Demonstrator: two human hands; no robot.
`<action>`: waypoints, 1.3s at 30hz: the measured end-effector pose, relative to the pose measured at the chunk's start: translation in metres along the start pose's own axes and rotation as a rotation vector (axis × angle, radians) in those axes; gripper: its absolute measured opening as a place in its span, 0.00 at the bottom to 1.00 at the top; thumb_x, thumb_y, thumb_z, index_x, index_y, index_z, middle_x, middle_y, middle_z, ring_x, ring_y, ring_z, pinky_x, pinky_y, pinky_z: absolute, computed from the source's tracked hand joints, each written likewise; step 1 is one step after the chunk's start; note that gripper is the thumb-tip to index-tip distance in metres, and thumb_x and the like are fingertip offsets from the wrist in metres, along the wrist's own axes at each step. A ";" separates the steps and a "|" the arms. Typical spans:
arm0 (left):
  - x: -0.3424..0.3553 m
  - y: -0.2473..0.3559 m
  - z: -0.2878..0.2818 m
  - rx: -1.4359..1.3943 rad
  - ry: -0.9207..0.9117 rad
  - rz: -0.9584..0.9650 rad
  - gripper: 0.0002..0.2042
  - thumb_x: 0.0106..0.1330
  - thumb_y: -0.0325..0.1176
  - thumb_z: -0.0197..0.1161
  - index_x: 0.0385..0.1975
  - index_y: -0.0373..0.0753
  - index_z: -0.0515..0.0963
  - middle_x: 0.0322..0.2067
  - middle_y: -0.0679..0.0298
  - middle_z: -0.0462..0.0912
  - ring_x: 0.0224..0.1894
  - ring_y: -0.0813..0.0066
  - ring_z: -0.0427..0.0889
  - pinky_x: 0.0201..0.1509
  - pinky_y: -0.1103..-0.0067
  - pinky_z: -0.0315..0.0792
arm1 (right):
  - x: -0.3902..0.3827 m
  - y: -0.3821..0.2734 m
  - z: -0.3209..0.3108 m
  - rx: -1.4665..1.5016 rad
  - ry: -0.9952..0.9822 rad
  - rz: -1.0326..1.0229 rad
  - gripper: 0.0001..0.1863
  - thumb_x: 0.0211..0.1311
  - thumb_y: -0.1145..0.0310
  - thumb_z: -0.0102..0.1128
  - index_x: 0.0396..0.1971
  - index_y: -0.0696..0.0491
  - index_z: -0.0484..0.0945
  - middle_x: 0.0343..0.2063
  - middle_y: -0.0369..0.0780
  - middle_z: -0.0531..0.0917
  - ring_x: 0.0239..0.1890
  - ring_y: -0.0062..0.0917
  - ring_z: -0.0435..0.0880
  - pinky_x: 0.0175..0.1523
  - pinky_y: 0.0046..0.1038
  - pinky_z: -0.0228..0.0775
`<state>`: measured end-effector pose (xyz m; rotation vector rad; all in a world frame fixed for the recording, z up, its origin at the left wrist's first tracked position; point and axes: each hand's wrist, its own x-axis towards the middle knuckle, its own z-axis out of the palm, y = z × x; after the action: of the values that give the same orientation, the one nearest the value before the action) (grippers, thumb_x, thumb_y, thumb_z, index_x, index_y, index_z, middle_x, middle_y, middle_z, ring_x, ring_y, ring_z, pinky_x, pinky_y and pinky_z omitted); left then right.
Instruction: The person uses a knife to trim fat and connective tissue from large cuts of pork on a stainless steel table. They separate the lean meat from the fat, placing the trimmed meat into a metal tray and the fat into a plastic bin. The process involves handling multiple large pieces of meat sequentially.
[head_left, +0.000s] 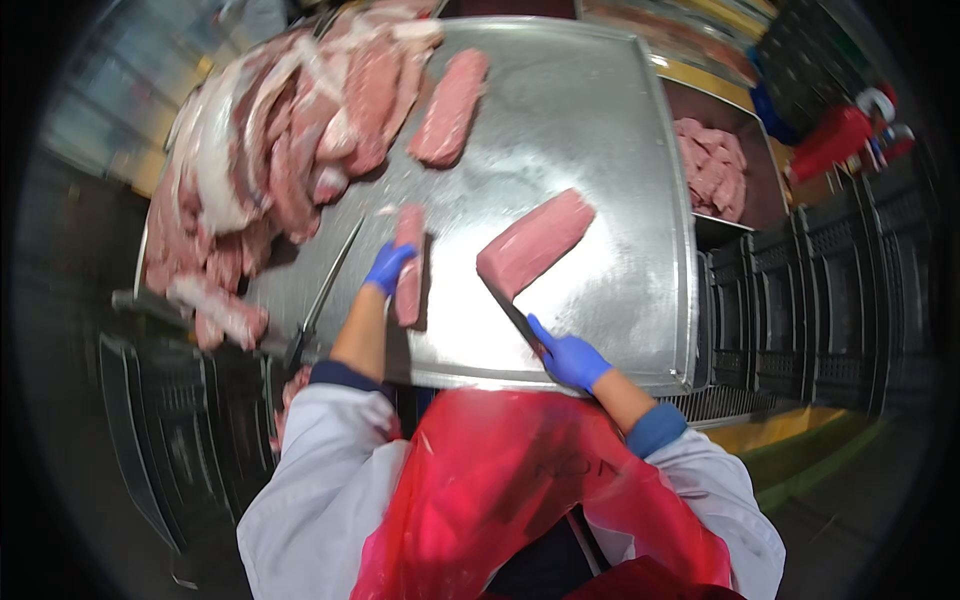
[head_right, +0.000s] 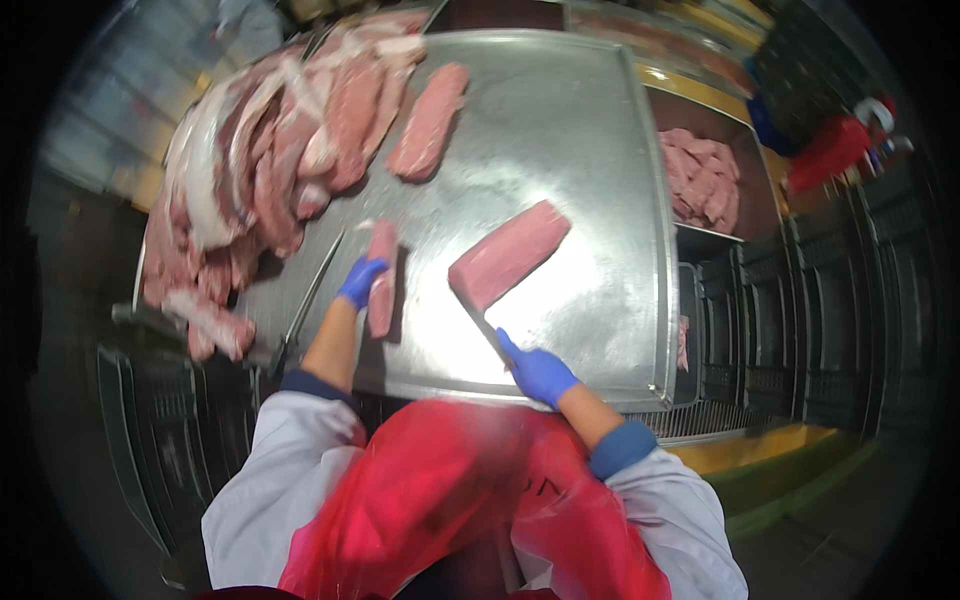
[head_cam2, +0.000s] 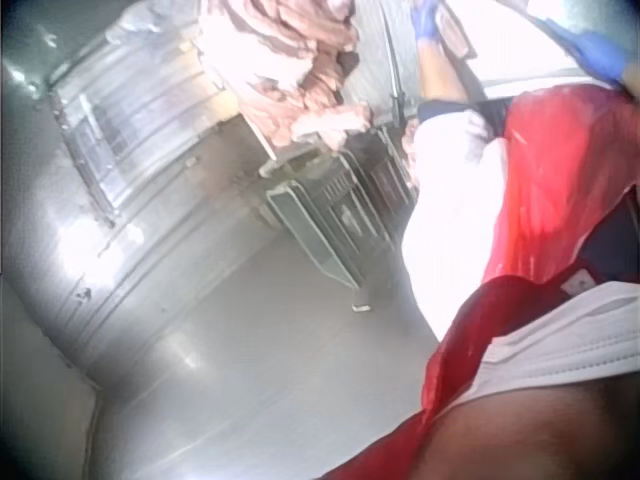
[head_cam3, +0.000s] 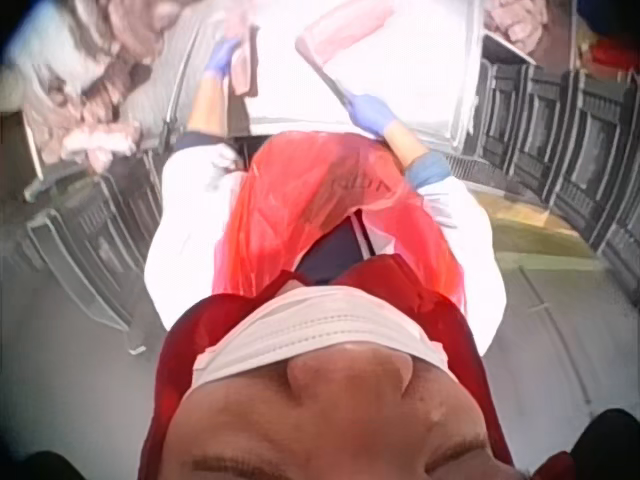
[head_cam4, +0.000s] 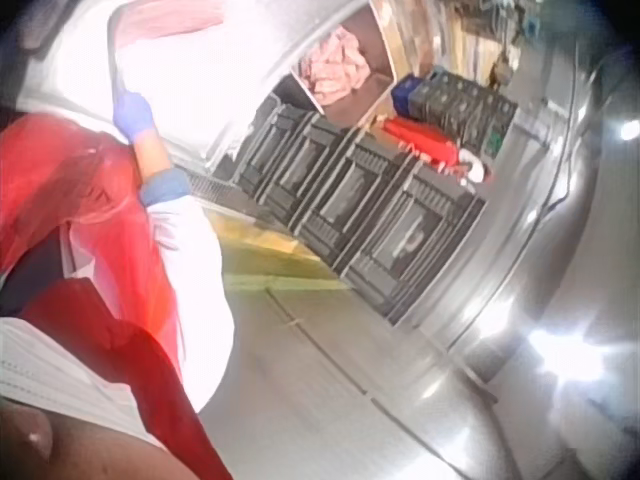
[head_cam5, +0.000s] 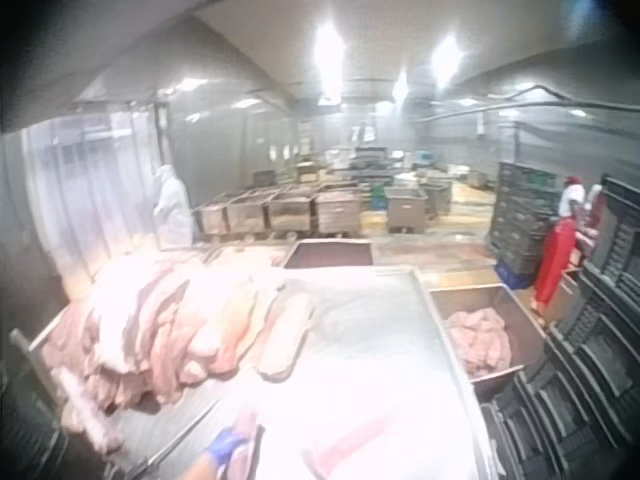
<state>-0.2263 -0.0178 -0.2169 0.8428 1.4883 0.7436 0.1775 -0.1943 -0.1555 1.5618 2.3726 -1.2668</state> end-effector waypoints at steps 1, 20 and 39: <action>-0.004 -0.012 -0.014 -0.231 -0.085 -0.048 0.33 0.57 0.43 0.66 0.63 0.34 0.70 0.52 0.50 0.82 0.50 0.54 0.84 0.56 0.61 0.78 | -0.022 0.010 -0.006 0.063 -0.007 -0.003 0.43 0.66 0.68 0.50 0.78 0.40 0.40 0.37 0.57 0.85 0.38 0.54 0.85 0.48 0.49 0.76; -0.008 0.093 0.306 1.367 -0.162 0.224 0.53 0.50 0.41 0.67 0.74 0.27 0.44 0.69 0.38 0.56 0.72 0.38 0.56 0.73 0.47 0.53 | -0.110 0.166 0.026 0.761 0.768 0.293 0.48 0.63 0.82 0.51 0.79 0.38 0.42 0.27 0.34 0.78 0.22 0.15 0.74 0.27 0.23 0.71; 0.304 0.237 0.153 1.107 0.299 0.319 0.51 0.44 0.55 0.80 0.68 0.39 0.63 0.63 0.53 0.74 0.68 0.50 0.70 0.71 0.68 0.65 | -0.068 0.160 -0.037 0.708 0.618 0.409 0.42 0.65 0.81 0.51 0.78 0.46 0.49 0.27 0.32 0.77 0.26 0.16 0.73 0.30 0.21 0.70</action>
<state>-0.0620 0.3624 -0.1922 1.8868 2.0708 0.2044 0.3495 -0.1956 -0.1983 2.8071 1.7064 -1.8194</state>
